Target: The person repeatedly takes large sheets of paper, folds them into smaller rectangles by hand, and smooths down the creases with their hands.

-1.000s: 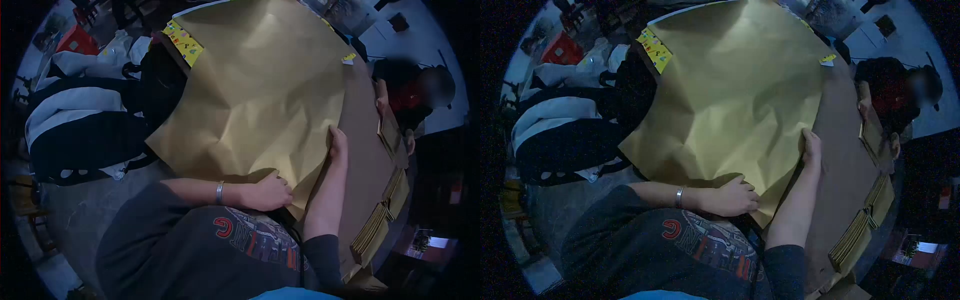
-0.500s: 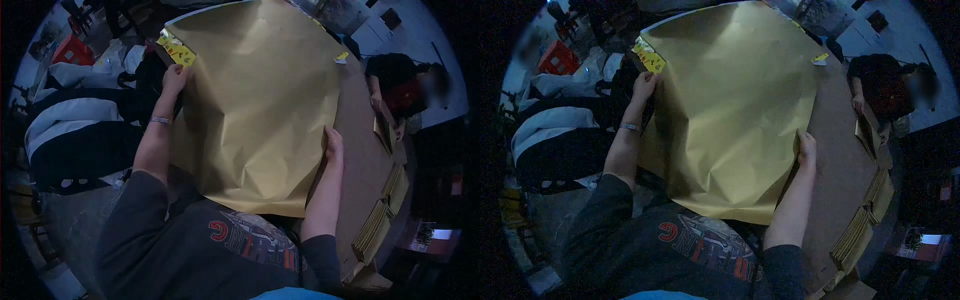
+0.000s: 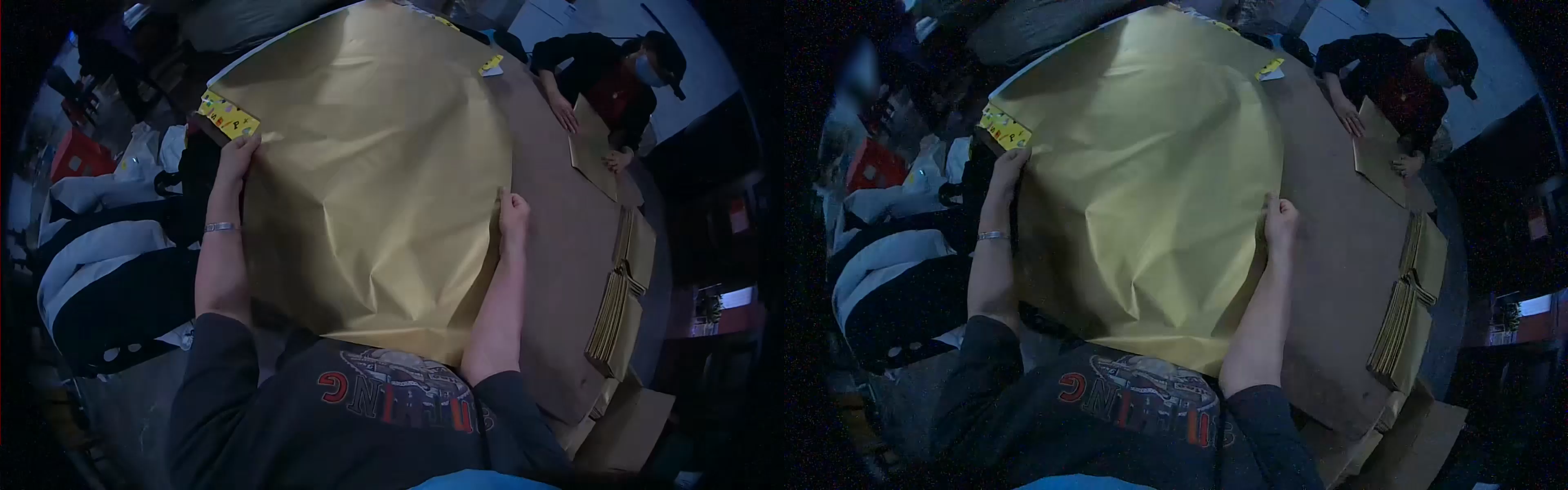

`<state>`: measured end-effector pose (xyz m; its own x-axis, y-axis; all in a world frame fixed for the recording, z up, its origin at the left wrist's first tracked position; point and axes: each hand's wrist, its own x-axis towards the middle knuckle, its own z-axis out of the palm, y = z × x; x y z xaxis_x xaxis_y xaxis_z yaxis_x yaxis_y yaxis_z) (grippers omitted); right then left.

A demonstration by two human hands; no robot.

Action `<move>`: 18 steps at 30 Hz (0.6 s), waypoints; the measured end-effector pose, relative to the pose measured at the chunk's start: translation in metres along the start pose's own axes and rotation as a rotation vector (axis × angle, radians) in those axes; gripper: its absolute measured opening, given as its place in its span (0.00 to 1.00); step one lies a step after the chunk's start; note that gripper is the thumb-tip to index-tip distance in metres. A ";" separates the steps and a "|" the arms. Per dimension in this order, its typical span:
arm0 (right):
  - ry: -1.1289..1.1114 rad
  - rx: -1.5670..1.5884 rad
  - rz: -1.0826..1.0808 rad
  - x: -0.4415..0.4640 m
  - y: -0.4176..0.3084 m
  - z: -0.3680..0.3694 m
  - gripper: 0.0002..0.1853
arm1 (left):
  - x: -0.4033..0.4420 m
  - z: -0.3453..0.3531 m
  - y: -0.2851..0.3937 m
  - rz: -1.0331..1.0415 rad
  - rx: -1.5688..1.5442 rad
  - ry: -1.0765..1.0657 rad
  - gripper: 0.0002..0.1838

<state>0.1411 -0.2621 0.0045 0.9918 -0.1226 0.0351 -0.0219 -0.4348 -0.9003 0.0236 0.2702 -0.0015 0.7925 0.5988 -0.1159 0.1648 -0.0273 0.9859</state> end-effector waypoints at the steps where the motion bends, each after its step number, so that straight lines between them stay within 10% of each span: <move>1: 0.047 0.040 0.021 -0.011 -0.015 -0.008 0.20 | -0.006 0.000 0.011 0.036 0.061 0.027 0.12; 18: 0.937 0.518 -0.805 -0.127 -0.153 -0.236 0.34 | -0.132 0.029 0.207 0.669 -0.842 -0.553 0.21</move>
<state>-0.0116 -0.3904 0.2403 0.2420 -0.6458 0.7242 0.7800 -0.3145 -0.5411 -0.0298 0.1629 0.2140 0.7527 0.2362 0.6145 -0.6449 0.4525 0.6159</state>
